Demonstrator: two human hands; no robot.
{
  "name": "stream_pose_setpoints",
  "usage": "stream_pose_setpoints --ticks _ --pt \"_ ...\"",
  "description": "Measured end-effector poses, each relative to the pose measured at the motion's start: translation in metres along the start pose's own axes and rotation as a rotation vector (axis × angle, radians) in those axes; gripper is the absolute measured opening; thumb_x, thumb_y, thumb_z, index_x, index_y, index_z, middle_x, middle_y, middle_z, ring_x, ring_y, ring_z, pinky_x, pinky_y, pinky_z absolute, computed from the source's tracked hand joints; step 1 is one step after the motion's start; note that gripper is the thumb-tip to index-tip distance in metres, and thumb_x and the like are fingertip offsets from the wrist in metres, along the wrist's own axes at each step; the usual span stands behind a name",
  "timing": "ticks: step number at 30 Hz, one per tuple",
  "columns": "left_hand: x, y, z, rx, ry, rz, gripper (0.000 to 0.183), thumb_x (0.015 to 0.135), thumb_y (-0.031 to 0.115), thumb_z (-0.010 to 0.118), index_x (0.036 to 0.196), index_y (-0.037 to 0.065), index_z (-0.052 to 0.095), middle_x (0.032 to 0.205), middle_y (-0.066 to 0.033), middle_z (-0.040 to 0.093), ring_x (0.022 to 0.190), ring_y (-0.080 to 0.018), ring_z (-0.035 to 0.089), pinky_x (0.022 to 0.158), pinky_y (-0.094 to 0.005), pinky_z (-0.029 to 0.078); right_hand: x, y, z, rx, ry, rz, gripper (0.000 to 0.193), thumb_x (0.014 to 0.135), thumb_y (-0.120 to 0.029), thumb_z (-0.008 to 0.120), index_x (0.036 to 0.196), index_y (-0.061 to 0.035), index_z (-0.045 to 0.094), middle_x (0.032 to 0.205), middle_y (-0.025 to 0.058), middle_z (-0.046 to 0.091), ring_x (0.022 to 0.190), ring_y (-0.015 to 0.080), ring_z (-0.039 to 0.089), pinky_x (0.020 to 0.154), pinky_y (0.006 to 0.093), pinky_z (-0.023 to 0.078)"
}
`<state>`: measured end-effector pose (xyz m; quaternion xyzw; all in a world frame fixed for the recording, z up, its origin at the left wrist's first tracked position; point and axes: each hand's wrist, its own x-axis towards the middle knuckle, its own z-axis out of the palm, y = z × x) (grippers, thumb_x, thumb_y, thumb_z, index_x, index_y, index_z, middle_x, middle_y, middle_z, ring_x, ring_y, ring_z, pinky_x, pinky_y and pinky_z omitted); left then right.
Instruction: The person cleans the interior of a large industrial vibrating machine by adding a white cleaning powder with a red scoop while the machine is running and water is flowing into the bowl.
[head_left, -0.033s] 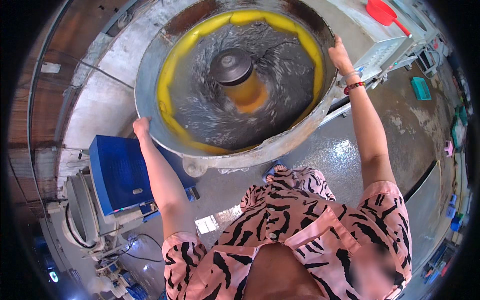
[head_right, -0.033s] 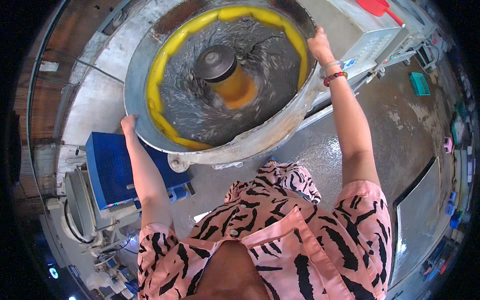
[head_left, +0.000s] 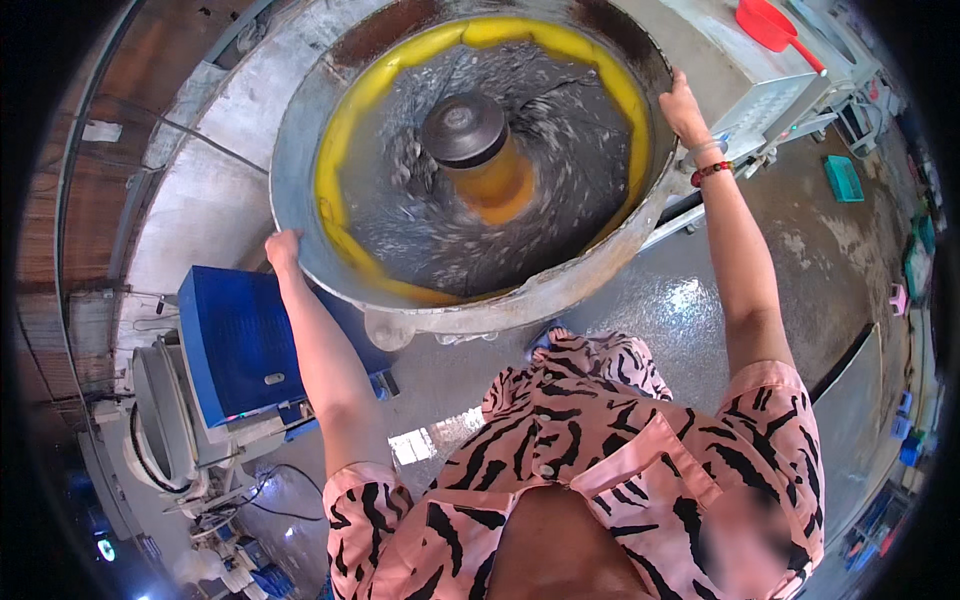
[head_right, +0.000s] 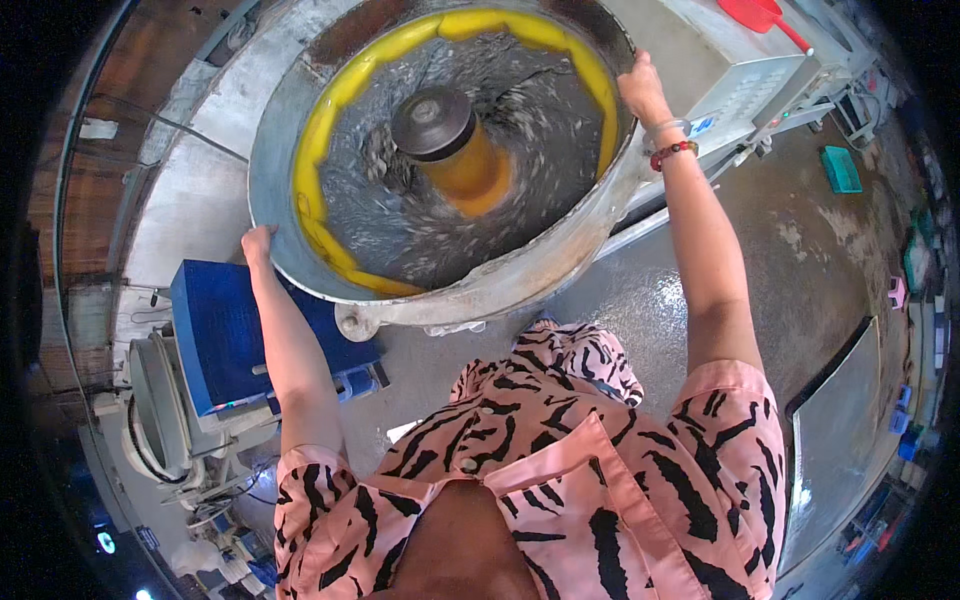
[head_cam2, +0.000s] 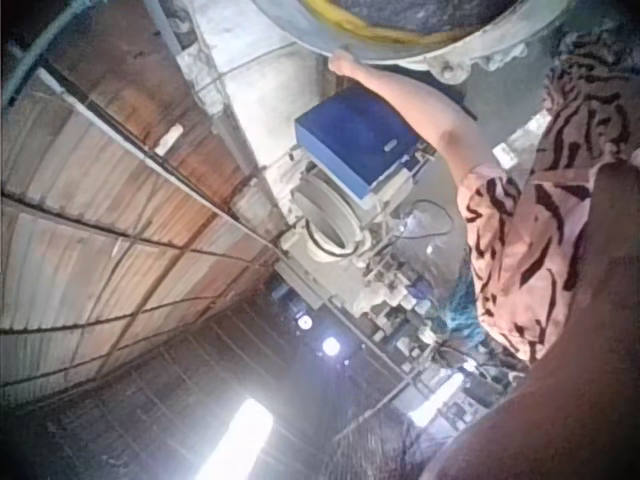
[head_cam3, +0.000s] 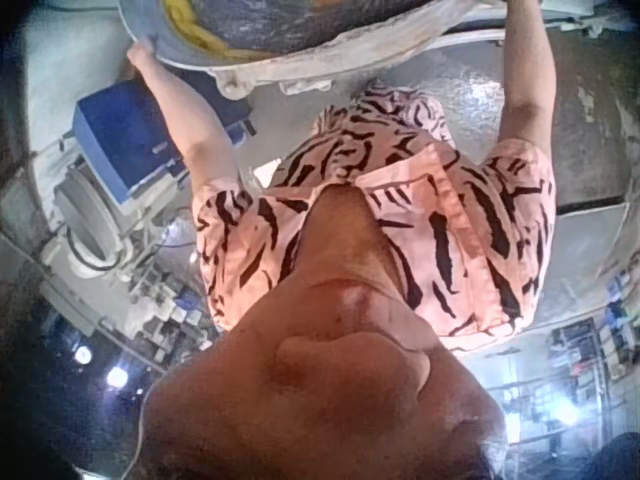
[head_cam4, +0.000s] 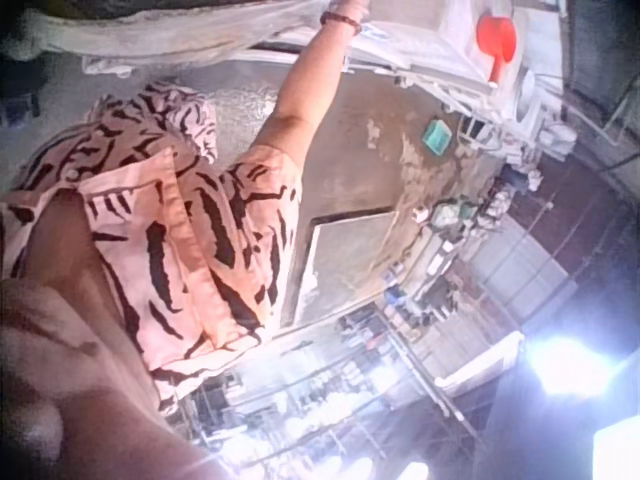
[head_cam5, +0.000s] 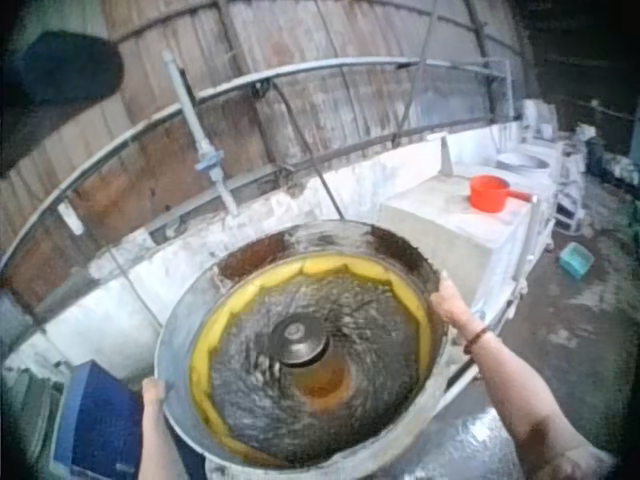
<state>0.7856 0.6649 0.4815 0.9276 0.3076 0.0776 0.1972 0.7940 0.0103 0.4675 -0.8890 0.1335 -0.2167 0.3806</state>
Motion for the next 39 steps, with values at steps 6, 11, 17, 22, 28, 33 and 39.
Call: stream_pose_setpoints --ticks 6,11,17,22,28,33,39 --pt "0.004 -0.005 -0.001 -0.085 -0.002 -0.025 0.041 0.058 0.023 0.065 0.088 -0.005 0.062 0.091 -0.0196 0.062 0.09 -0.0294 0.059 0.081 -0.0341 0.042 -0.004 -0.013 -0.003 -0.176 -0.086 -0.008 0.057 0.072 -0.007 0.047 0.123 0.0077 0.026 0.107 0.0335 0.048 0.104 0.0419 0.046 0.09 0.0404 0.037" --pt "0.004 -0.009 0.001 -0.133 -0.043 0.004 0.04 0.059 0.02 0.064 0.088 -0.007 0.061 0.091 -0.0197 0.062 0.087 -0.029 0.059 0.079 -0.0342 0.042 0.002 -0.01 -0.006 -0.238 -0.09 -0.06 0.057 0.073 -0.008 0.046 0.123 0.0074 0.025 0.105 0.0337 0.049 0.102 0.0424 0.047 0.089 0.0412 0.038" --pt "-0.022 0.018 -0.01 -0.482 -0.2 -0.195 0.033 0.06 0.006 0.06 0.088 -0.012 0.058 0.082 -0.0202 0.061 0.072 -0.0294 0.06 0.067 -0.0365 0.045 -0.004 -0.018 -0.015 -0.255 -0.121 0.004 0.056 0.072 -0.007 0.044 0.123 0.007 0.025 0.102 0.0337 0.05 0.1 0.0428 0.048 0.088 0.0418 0.039" --pt "-0.01 0.004 -0.005 -0.534 -0.209 -0.225 0.035 0.059 0.006 0.06 0.088 -0.012 0.057 0.081 -0.0202 0.061 0.072 -0.0293 0.06 0.066 -0.0364 0.045 -0.001 -0.011 -0.004 -0.223 -0.08 -0.052 0.056 0.073 -0.008 0.044 0.124 0.0061 0.025 0.101 0.0338 0.05 0.098 0.0417 0.05 0.086 0.0427 0.039" --pt "0.007 0.009 0.008 -0.279 -0.172 -0.074 0.039 0.057 0.014 0.061 0.086 -0.013 0.058 0.084 -0.0226 0.061 0.078 -0.0295 0.06 0.071 -0.0371 0.044 -0.005 -0.01 -0.018 -0.247 -0.053 0.048 0.054 0.073 -0.011 0.045 0.123 0.0054 0.029 0.102 0.0313 0.051 0.097 0.0412 0.051 0.084 0.0422 0.041" --pt "0.065 -0.077 -0.006 -0.207 -0.19 -0.019 0.047 0.056 0.022 0.063 0.089 -0.012 0.058 0.089 -0.023 0.061 0.085 -0.0264 0.059 0.075 -0.0369 0.043 -0.007 -0.03 0.008 -0.163 -0.104 0.019 0.047 0.074 -0.012 0.045 0.116 0.0081 0.035 0.104 0.0311 0.05 0.098 0.0416 0.049 0.084 0.0441 0.041" --pt "0.068 -0.055 0.016 -0.447 -0.282 -0.113 0.045 0.057 0.012 0.06 0.095 -0.012 0.057 0.088 -0.0196 0.06 0.077 -0.0286 0.056 0.072 -0.0386 0.044 -0.008 -0.023 0.009 -0.077 0.027 0.104 0.035 0.076 -0.01 0.042 0.107 0.0047 0.041 0.102 0.0265 0.053 0.095 0.0386 0.053 0.082 0.0426 0.043"
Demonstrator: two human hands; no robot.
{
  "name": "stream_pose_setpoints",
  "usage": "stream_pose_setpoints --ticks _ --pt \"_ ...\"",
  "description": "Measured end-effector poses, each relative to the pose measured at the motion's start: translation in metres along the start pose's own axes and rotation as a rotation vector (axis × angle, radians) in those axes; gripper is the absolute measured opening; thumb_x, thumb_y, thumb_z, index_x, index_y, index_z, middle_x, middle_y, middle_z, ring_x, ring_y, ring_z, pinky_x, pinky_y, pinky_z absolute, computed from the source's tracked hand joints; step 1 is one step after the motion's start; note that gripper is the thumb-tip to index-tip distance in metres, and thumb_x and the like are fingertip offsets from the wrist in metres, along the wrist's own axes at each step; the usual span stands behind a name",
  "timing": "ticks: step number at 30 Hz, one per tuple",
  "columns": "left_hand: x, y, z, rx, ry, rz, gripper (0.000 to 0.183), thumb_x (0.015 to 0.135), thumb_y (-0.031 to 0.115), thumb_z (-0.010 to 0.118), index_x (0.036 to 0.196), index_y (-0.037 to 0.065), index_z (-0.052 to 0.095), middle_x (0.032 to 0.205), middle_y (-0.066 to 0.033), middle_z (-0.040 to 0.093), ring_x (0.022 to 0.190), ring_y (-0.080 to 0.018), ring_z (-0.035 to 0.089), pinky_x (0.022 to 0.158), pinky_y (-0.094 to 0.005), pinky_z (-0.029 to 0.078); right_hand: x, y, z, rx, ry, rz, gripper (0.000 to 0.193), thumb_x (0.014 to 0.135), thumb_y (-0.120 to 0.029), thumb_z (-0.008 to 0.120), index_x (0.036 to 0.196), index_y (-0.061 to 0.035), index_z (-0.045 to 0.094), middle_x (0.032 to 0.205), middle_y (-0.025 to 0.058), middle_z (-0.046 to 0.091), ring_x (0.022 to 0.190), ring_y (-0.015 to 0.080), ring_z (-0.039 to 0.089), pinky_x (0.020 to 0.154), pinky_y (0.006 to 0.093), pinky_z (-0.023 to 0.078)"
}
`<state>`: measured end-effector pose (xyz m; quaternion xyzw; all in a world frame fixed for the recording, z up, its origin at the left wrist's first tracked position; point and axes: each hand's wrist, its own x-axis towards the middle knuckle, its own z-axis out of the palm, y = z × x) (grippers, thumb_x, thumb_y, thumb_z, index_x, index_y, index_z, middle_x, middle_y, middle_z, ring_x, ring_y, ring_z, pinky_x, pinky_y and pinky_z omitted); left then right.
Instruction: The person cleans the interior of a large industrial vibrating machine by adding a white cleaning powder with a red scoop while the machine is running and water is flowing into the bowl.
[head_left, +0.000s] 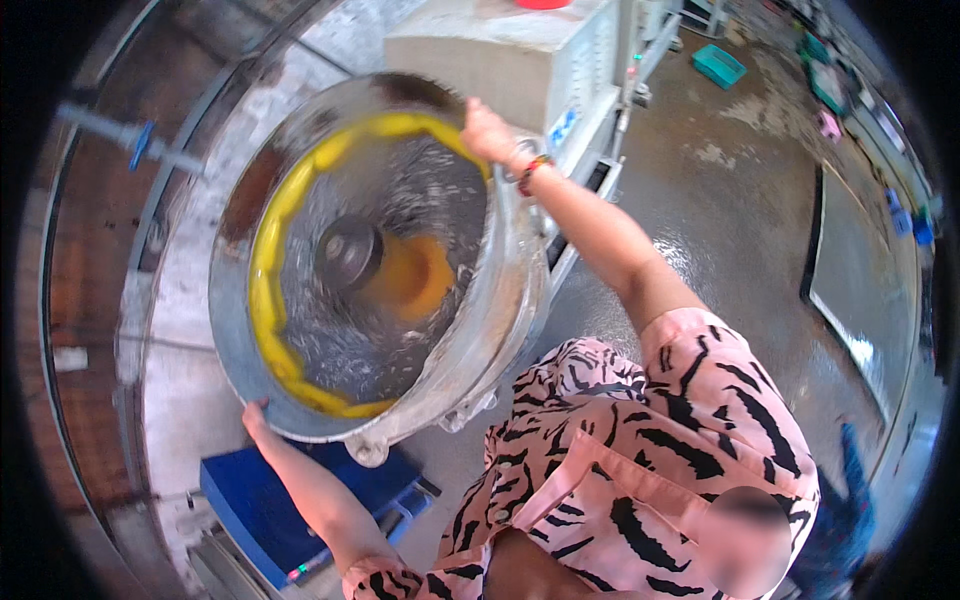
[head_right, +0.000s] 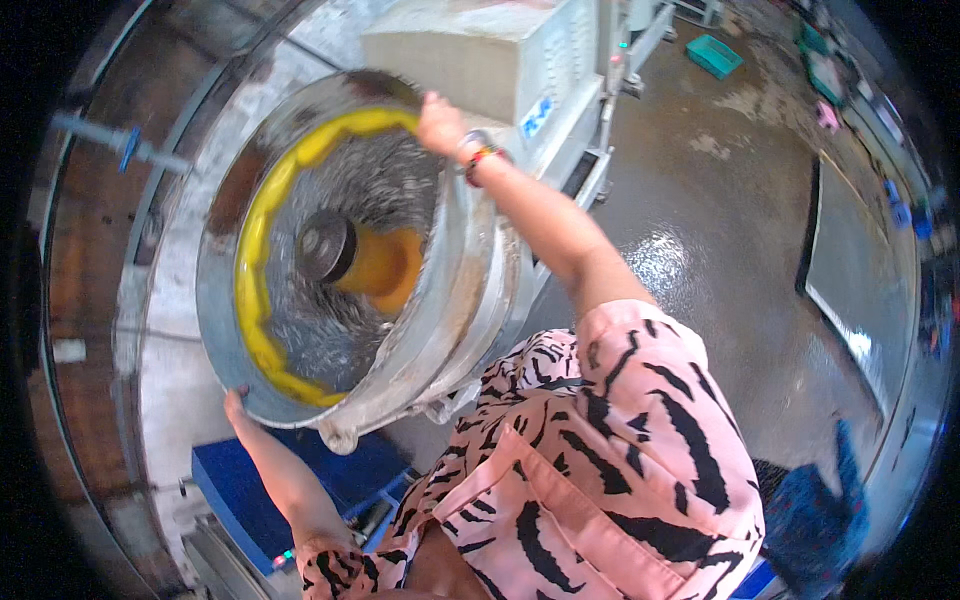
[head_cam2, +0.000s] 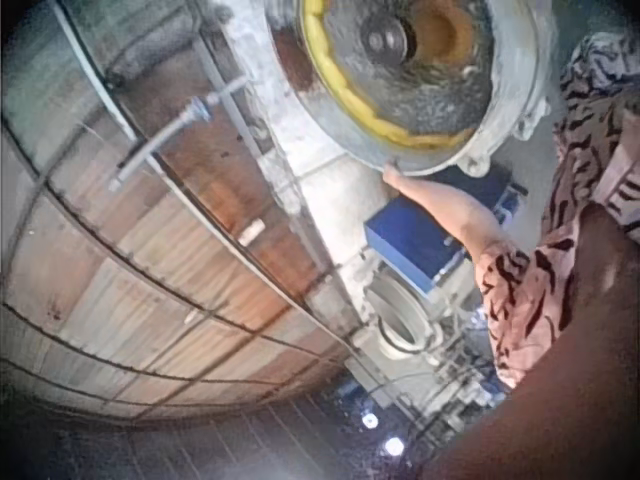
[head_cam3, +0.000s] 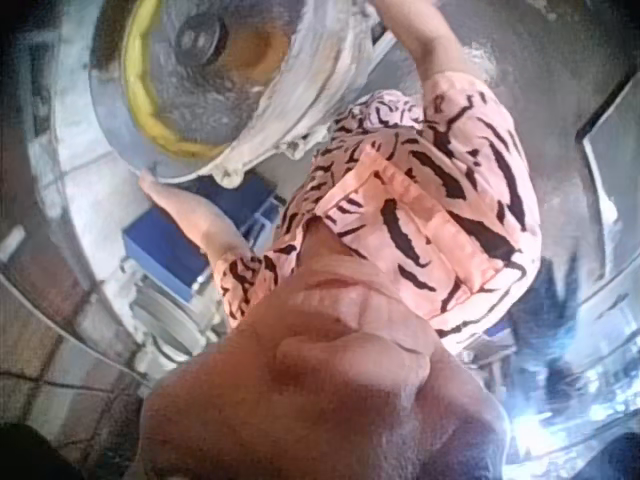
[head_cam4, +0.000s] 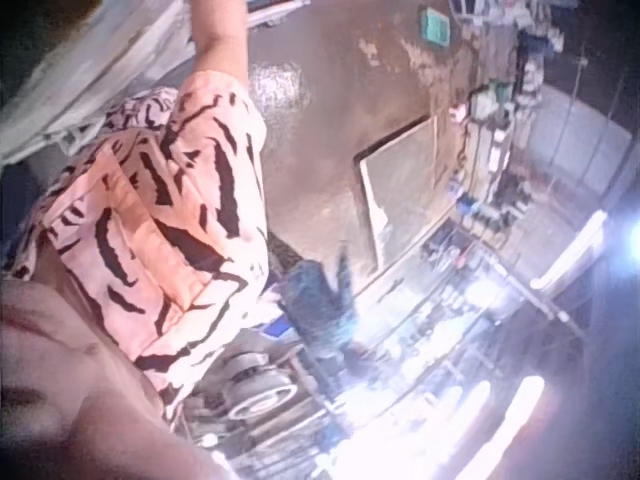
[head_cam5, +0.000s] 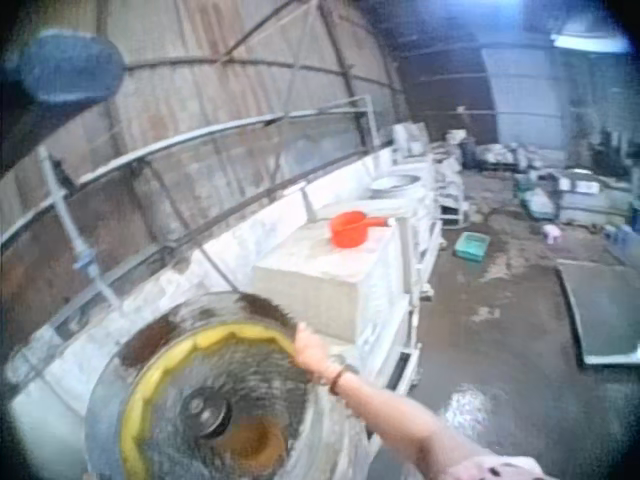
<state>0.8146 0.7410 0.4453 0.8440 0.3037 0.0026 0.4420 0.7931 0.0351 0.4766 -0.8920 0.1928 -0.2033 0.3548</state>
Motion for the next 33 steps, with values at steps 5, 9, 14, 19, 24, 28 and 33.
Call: stream_pose_setpoints --ticks 5,9,14,19,24,28,33 --pt "0.039 -0.024 -0.033 -0.222 -0.114 -0.117 0.045 0.059 0.009 0.059 0.097 -0.014 0.054 0.09 -0.0211 0.058 0.079 -0.0315 0.056 0.073 -0.04 0.044 -0.002 -0.013 0.005 0.047 0.023 0.037 0.034 0.078 -0.011 0.044 0.109 0.0019 0.041 0.105 0.0241 0.052 0.098 0.038 0.051 0.087 0.0432 0.039" --pt "-0.01 0.019 0.041 -0.316 -0.14 -0.177 0.046 0.059 0.008 0.056 0.101 -0.012 0.052 0.093 -0.0218 0.056 0.08 -0.0352 0.055 0.073 -0.0421 0.044 -0.005 0.015 -0.021 0.02 0.019 0.101 0.037 0.077 -0.01 0.046 0.112 0.0007 0.04 0.109 0.0234 0.05 0.104 0.0386 0.048 0.088 0.0428 0.038" --pt "0.007 -0.006 -0.007 -0.284 -0.135 -0.195 0.043 0.072 0.016 0.046 0.105 -0.01 0.052 0.096 -0.0244 0.055 0.085 -0.0351 0.056 0.077 -0.043 0.045 -0.009 -0.01 -0.007 0.068 0.014 0.062 0.037 0.076 -0.012 0.05 0.109 0.0014 0.042 0.106 0.0249 0.051 0.099 0.0385 0.05 0.086 0.0407 0.04" --pt "-0.018 -0.005 0.014 -0.28 -0.117 -0.02 0.048 0.077 0.033 0.054 0.104 -0.006 0.055 0.1 -0.0178 0.058 0.087 -0.0271 0.057 0.076 -0.0415 0.045 -0.026 -0.027 -0.013 -0.738 0.245 -0.213 0.057 0.08 -0.023 0.047 0.13 -0.0045 0.028 0.128 0.0176 0.035 0.117 0.0366 0.036 0.091 0.0598 0.028" --pt "-0.02 0.021 0.02 0.537 0.194 0.292 0.041 0.06 0.025 0.062 0.09 -0.003 0.062 0.097 -0.0213 0.059 0.097 -0.033 0.054 0.084 -0.0378 0.04 0.0 -0.038 -0.024 -1.045 -0.142 -1.034 0.045 0.076 -0.017 0.052 0.12 -0.0092 0.044 0.12 0.0159 0.042 0.111 0.0307 0.041 0.085 0.0434 0.04" --pt "-0.06 0.035 0.032 0.379 0.236 0.166 0.04 0.061 0.021 0.058 0.094 0.0 0.061 0.099 -0.0212 0.058 0.098 -0.0325 0.054 0.084 -0.0371 0.041 0.035 -0.084 0.035 -0.94 -1.096 -0.591 0.029 0.074 -0.022 0.056 0.094 -0.001 0.06 0.091 0.0145 0.06 0.09 0.0282 0.056 0.073 0.0386 0.044" --pt "-0.097 0.064 0.044 0.176 0.22 0.028 0.039 0.063 0.016 0.052 0.1 0.006 0.06 0.099 -0.0199 0.059 0.098 -0.031 0.055 0.084 -0.0356 0.041 0.049 -0.055 0.118 -1.123 -1.159 -0.126 0.067 0.068 -0.052 0.061 0.12 -0.0108 0.049 0.128 0.0127 0.041 0.117 0.0299 0.039 0.096 0.0407 0.032"
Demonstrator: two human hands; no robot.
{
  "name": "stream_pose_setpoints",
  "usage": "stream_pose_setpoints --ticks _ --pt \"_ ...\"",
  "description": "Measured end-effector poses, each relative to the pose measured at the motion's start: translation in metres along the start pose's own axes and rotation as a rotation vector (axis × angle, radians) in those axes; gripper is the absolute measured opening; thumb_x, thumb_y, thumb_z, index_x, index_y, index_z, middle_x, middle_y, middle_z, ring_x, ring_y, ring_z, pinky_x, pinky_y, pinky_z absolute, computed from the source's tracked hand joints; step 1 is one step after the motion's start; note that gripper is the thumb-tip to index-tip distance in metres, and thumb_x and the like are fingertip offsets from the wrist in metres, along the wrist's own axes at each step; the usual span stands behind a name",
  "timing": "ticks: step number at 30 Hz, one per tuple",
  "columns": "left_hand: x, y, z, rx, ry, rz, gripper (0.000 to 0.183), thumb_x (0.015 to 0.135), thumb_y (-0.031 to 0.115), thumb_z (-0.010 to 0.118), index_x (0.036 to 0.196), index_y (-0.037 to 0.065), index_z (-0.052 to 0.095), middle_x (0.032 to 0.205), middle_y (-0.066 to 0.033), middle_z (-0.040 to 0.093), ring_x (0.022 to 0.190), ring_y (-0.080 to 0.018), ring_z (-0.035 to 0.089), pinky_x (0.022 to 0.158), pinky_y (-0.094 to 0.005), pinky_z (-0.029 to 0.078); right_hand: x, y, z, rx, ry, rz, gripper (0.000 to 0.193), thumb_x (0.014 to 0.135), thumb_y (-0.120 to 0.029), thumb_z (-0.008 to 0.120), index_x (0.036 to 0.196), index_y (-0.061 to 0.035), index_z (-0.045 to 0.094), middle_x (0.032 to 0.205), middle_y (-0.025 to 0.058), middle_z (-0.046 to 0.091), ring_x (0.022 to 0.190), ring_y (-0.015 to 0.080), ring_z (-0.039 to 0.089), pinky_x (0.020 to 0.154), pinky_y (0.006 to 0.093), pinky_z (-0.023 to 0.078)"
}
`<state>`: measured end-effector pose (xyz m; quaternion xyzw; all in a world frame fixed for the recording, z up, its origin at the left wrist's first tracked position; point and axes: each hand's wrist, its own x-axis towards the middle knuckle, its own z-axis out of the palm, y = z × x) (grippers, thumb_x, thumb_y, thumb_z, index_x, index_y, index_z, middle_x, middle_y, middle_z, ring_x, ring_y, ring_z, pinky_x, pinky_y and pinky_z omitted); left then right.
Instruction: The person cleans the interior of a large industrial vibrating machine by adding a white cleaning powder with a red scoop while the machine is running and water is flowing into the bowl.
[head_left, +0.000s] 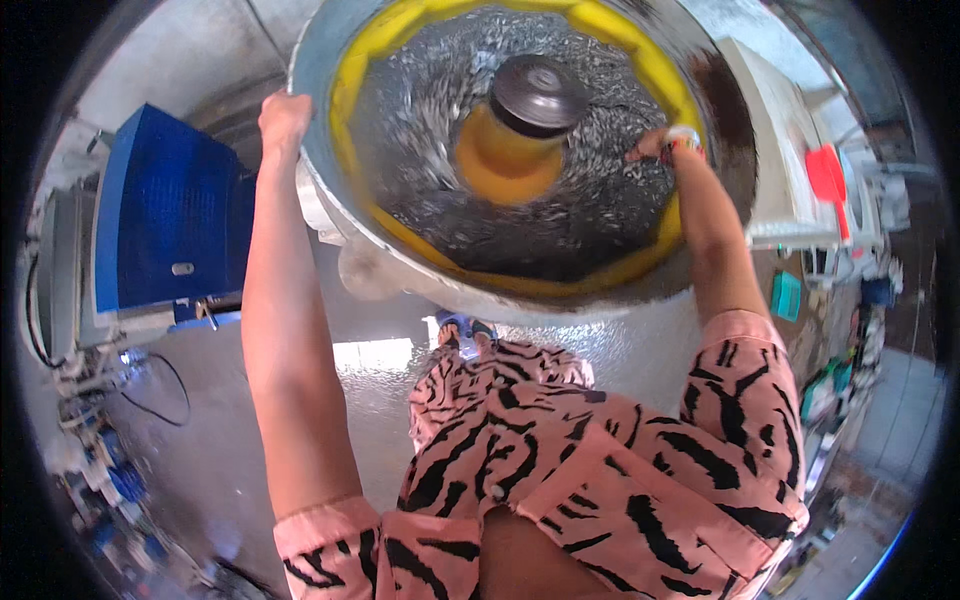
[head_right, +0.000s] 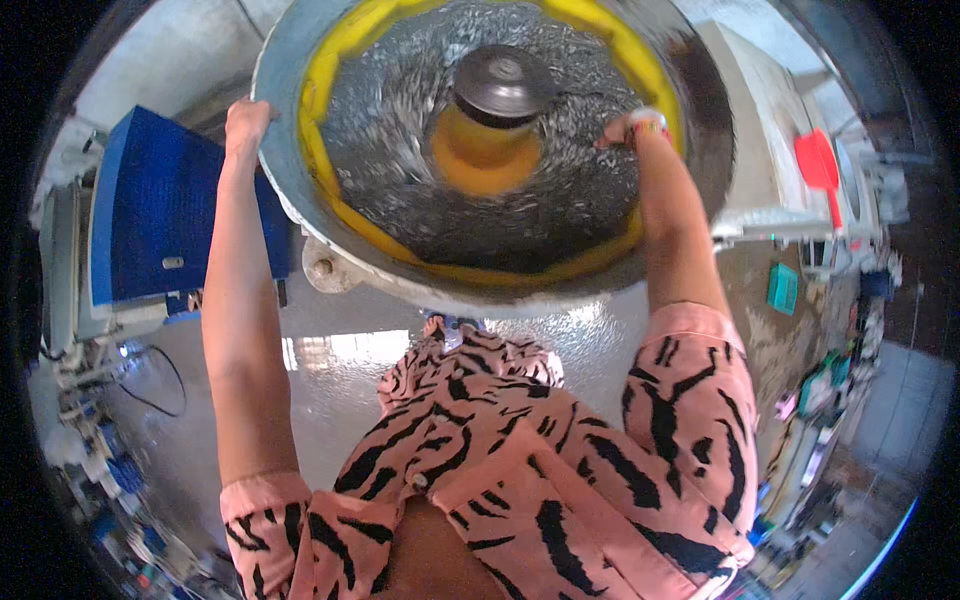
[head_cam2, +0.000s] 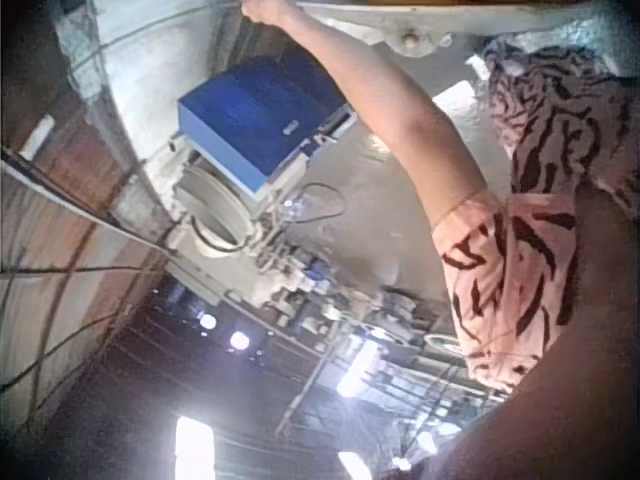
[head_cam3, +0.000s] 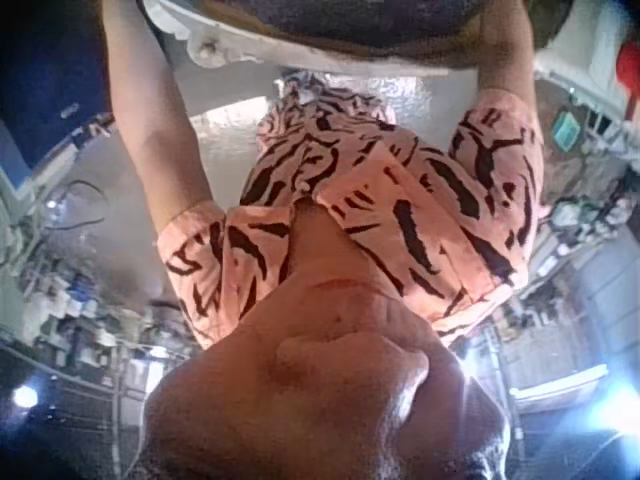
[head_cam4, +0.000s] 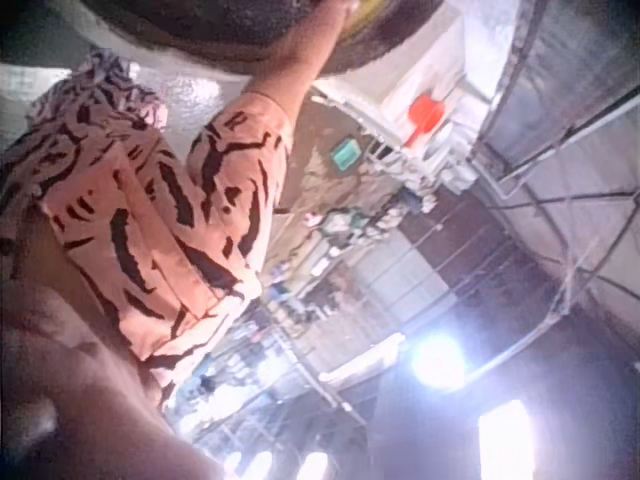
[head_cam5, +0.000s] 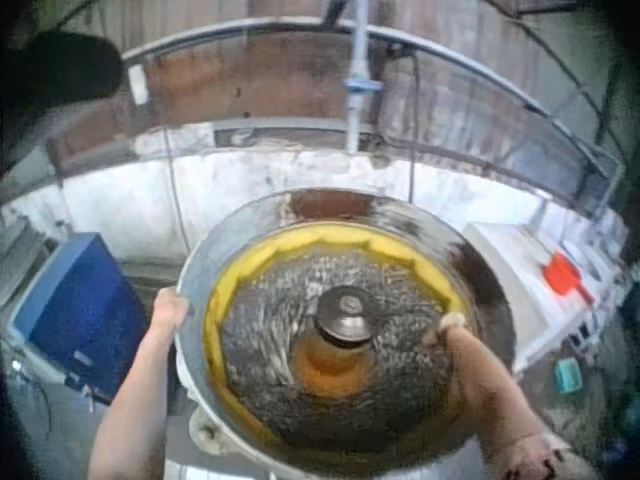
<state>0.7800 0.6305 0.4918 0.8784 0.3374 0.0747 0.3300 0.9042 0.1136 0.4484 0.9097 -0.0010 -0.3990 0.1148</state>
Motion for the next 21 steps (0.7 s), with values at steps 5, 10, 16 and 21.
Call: stream_pose_setpoints --ticks 5,10,16,21 --pt "-0.02 0.016 -0.004 -0.04 -0.003 0.043 0.039 0.063 0.008 0.056 0.101 -0.002 0.057 0.09 -0.0182 0.062 0.084 -0.026 0.06 0.074 -0.0343 0.045 0.057 -0.01 0.06 0.201 0.012 -0.02 0.09 0.062 -0.058 0.064 0.133 -0.017 0.027 0.139 0.0152 0.016 0.125 0.0386 0.022 0.1 0.0487 0.024" --pt "-0.011 0.002 -0.003 -0.041 -0.05 -0.026 0.042 0.065 0.012 0.047 0.105 0.006 0.057 0.1 -0.0194 0.059 0.099 -0.0305 0.055 0.084 -0.0347 0.041 0.085 -0.011 0.068 0.037 0.203 0.069 0.089 0.057 -0.054 0.07 0.13 -0.0214 0.031 0.14 0.0206 0.006 0.121 0.0447 0.026 0.096 0.0476 0.031" --pt "-0.013 0.012 -0.002 -0.047 -0.053 0.028 0.044 0.066 0.014 0.047 0.108 0.004 0.056 0.101 -0.0212 0.058 0.102 -0.0322 0.052 0.087 -0.0345 0.04 0.122 0.031 0.079 0.241 0.366 0.061 0.046 0.073 -0.021 0.059 0.115 -0.0072 0.049 0.112 0.017 0.053 0.103 0.0267 0.052 0.085 0.0345 0.044" --pt "-0.009 0.003 -0.004 0.001 -0.016 -0.008 0.04 0.066 0.015 0.048 0.103 0.002 0.058 0.104 -0.0211 0.056 0.102 -0.033 0.052 0.087 -0.0349 0.04 0.033 -0.018 0.037 0.841 -0.327 -0.206 0.023 0.069 -0.009 0.062 0.091 -0.0116 0.059 0.094 0.0006 0.056 0.069 0.0159 0.054 0.056 0.0319 0.046"
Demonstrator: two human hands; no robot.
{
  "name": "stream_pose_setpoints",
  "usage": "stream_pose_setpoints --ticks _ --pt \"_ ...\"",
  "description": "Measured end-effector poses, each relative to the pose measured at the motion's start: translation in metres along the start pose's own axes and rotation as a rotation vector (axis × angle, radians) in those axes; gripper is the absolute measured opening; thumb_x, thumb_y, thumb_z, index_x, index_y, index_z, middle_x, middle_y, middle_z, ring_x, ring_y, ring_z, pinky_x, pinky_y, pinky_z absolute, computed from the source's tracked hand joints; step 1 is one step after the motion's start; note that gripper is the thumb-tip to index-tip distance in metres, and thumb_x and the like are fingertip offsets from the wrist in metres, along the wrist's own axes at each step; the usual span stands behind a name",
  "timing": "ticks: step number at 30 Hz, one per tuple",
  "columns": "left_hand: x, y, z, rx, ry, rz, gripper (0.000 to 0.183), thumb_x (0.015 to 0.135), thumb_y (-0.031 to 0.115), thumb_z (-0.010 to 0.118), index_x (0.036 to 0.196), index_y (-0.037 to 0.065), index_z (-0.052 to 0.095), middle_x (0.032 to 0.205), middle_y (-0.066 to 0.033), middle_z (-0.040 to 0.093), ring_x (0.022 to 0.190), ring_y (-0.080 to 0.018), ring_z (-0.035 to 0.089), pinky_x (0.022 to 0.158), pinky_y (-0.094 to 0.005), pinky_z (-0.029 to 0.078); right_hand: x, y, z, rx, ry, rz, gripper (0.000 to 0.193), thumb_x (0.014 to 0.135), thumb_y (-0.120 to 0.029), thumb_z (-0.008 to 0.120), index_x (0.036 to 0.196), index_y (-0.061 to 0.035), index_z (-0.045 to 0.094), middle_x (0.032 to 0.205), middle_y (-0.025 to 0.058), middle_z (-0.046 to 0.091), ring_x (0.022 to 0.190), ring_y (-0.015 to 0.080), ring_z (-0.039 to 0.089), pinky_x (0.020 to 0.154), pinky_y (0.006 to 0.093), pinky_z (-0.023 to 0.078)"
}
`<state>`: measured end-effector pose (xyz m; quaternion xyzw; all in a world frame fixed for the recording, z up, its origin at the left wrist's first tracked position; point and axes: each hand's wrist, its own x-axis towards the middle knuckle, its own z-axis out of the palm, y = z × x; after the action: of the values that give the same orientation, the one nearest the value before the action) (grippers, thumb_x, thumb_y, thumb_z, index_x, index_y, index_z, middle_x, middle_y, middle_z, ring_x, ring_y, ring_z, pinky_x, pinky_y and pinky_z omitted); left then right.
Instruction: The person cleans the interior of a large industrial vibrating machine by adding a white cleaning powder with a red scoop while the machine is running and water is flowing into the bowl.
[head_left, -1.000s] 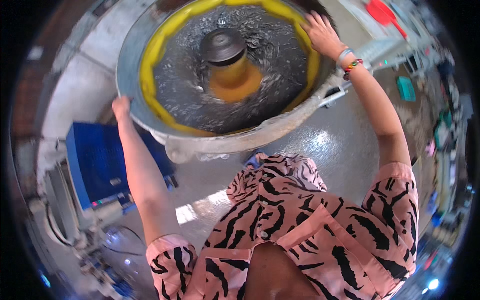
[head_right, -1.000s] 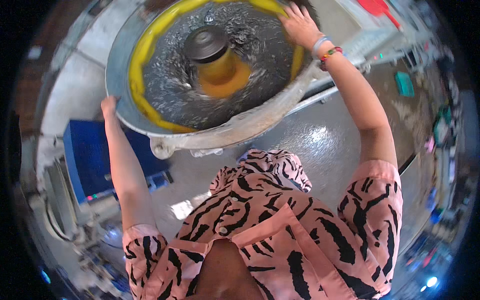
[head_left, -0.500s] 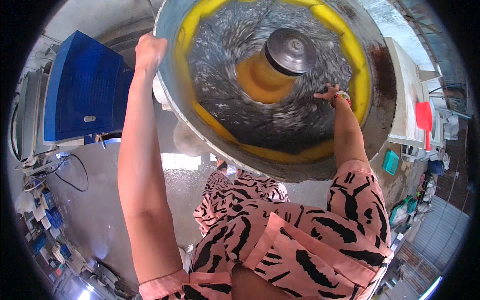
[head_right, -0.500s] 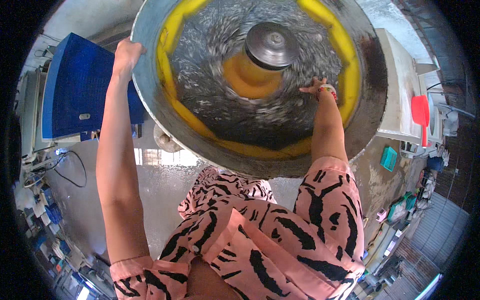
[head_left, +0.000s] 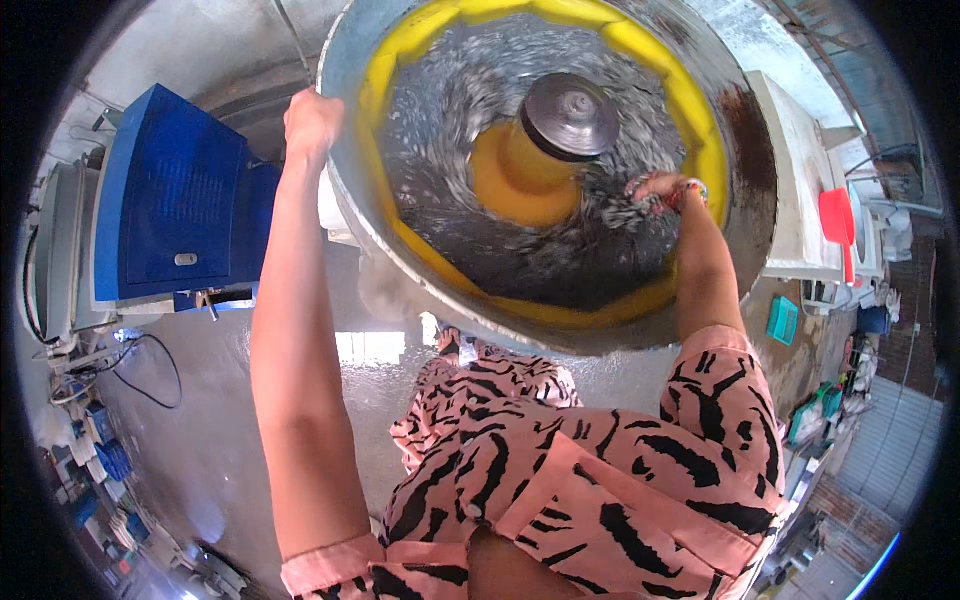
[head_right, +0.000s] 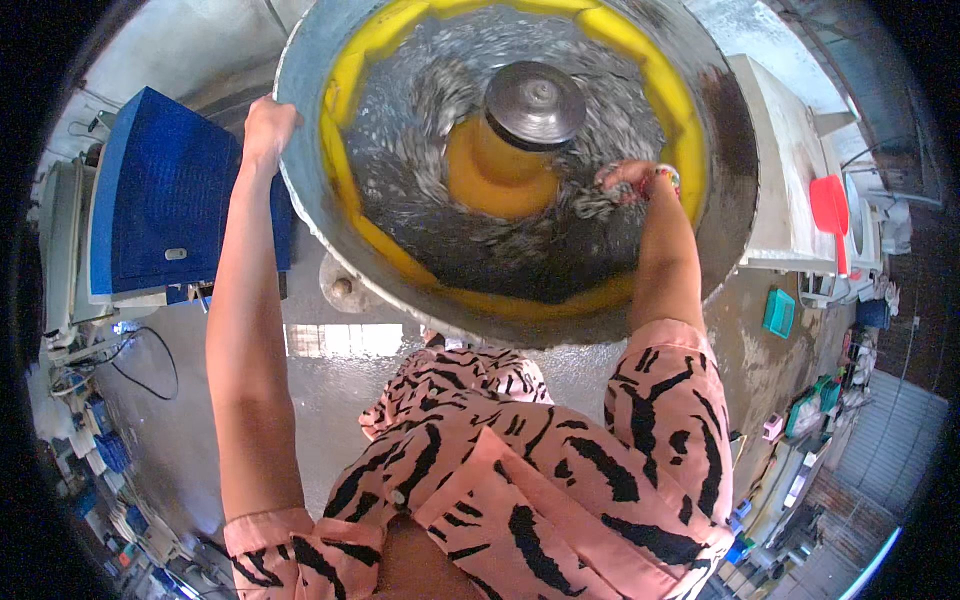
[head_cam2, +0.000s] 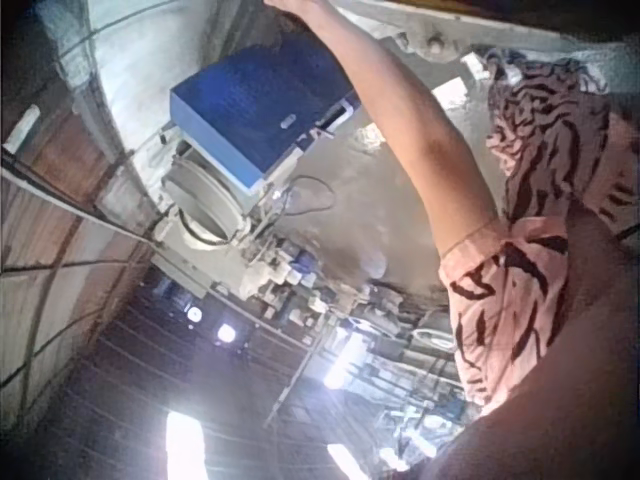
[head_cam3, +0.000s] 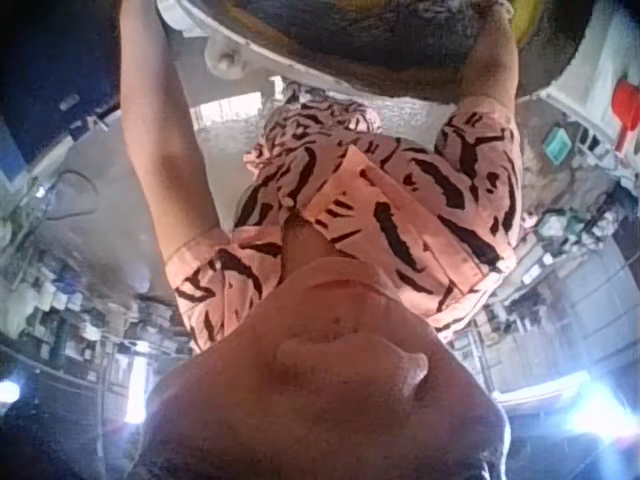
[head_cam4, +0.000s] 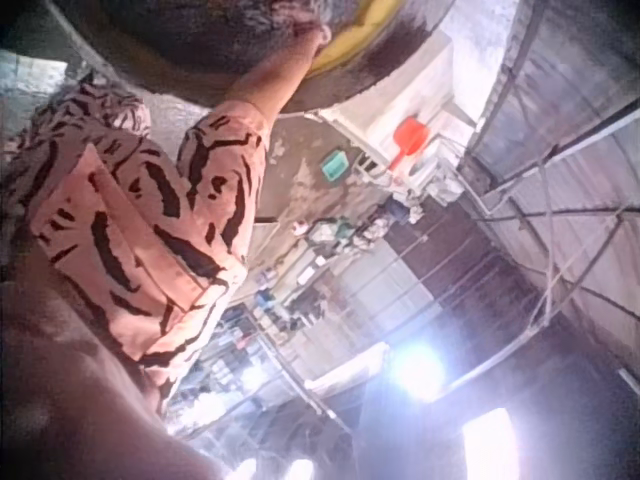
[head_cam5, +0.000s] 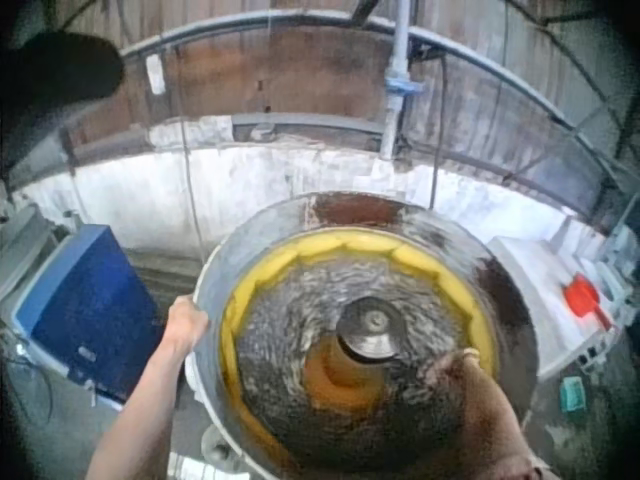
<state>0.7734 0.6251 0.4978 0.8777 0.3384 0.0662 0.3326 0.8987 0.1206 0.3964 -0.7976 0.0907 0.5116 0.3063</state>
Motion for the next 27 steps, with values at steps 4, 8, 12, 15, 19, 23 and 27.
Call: stream_pose_setpoints --ticks 4,8,12,15,19,23,27 --pt "0.001 0.012 0.0 -0.015 -0.045 0.083 0.039 0.067 0.017 0.049 0.101 0.0 0.058 0.105 -0.0214 0.056 0.102 -0.0329 0.052 0.086 -0.0352 0.04 -0.064 -0.036 0.013 -0.011 -0.127 -0.102 0.029 0.069 -0.008 0.063 0.097 -0.0101 0.056 0.094 0.0045 0.056 0.071 0.0149 0.056 0.05 0.0267 0.046" --pt "0.006 0.01 0.004 -0.051 -0.006 -0.001 0.038 0.068 0.018 0.049 0.099 0.001 0.059 0.104 -0.021 0.057 0.102 -0.0325 0.053 0.086 -0.036 0.041 -0.124 -0.062 0.033 0.122 -0.45 -0.387 0.044 0.07 -0.003 0.058 0.112 -0.0077 0.048 0.097 0.0071 0.055 0.073 0.0167 0.059 0.05 0.0214 0.047" --pt "0.013 0.01 0.005 -0.077 -0.034 -0.009 0.038 0.067 0.017 0.049 0.1 0.001 0.059 0.104 -0.0214 0.056 0.102 -0.0327 0.052 0.086 -0.0365 0.04 -0.169 -0.07 0.068 0.443 -0.581 -0.566 0.044 0.083 -0.015 0.052 0.123 -0.0062 0.035 0.104 0.0149 0.052 0.08 0.0244 0.06 0.052 0.0245 0.053" --pt "0.017 0.003 0.009 -0.104 0.012 -0.012 0.039 0.067 0.018 0.048 0.101 0.002 0.059 0.106 -0.0212 0.056 0.103 -0.0329 0.052 0.087 -0.0367 0.04 -0.177 -0.071 0.086 0.584 -0.534 -0.59 0.039 0.089 -0.024 0.043 0.124 -0.0073 0.034 0.104 0.0165 0.052 0.083 0.0273 0.06 0.053 0.0282 0.054" --pt "0.024 -0.003 0.009 -0.035 -0.019 0.048 0.04 0.067 0.019 0.047 0.1 0.002 0.06 0.107 -0.0207 0.055 0.104 -0.0331 0.052 0.088 -0.0366 0.039 -0.181 -0.065 0.103 0.615 -0.382 -0.632 0.037 0.09 -0.024 0.043 0.122 -0.0067 0.038 0.099 0.0124 0.055 0.083 0.024 0.06 0.056 0.0287 0.054" --pt "0.028 -0.005 0.011 -0.055 -0.021 0.013 0.041 0.067 0.02 0.047 0.1 0.002 0.06 0.108 -0.0207 0.055 0.105 -0.0333 0.05 0.089 -0.0366 0.039 -0.168 -0.055 0.097 0.676 -0.247 -0.723 0.037 0.089 -0.026 0.045 0.119 -0.0044 0.041 0.094 0.0095 0.057 0.08 0.0201 0.06 0.061 0.027 0.054" --pt "0.04 -0.014 0.01 0.001 -0.001 -0.004 0.041 0.067 0.021 0.047 0.101 0.001 0.059 0.109 -0.0208 0.054 0.105 -0.0333 0.05 0.088 -0.0364 0.039 -0.153 -0.053 0.092 0.779 -0.16 -0.785 0.04 0.089 -0.027 0.044 0.12 -0.0024 0.041 0.093 0.0112 0.056 0.084 0.0211 0.059 0.073 0.0289 0.053"
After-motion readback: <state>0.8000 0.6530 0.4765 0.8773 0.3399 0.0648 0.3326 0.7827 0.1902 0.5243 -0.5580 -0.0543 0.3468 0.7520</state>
